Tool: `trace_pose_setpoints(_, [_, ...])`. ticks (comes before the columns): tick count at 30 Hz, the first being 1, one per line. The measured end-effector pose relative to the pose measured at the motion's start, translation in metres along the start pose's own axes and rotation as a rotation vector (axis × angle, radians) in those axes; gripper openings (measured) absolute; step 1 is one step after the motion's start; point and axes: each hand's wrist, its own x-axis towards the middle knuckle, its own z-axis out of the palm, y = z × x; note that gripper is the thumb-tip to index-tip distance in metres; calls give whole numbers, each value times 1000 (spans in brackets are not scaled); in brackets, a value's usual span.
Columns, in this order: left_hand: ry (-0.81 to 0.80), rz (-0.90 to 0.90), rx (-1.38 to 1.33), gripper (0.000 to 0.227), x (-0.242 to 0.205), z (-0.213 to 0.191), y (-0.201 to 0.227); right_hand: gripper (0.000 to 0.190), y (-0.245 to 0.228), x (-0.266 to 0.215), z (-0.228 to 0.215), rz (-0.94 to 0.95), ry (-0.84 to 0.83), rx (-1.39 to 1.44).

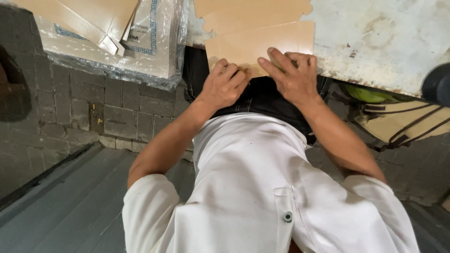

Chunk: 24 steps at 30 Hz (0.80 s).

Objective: The person folds flat cardboard pieces into rectangular boxes by hand. They fold the side flaps, tuck the tabs into slots, and secure the structure, repeating the process for multiple units.

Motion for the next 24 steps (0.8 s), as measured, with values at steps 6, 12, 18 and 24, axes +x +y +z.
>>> trace_pose_setpoints(6, [-44,21,58,17,-26,-22,-18,25,30,-29,16,-37,108,-28])
trace_pose_setpoints(12, [-68,-49,7,21,-18,-38,-18,27,42,-43,-30,102,49,8])
trace_pose_setpoints(18, [-304,-217,97,17,10,-70,-1,45,29,-32,-54,787,46,709])
trace_pose_setpoints(24, [-490,-295,52,61,33,-31,39,57,11,14,-53,937,-185,897])
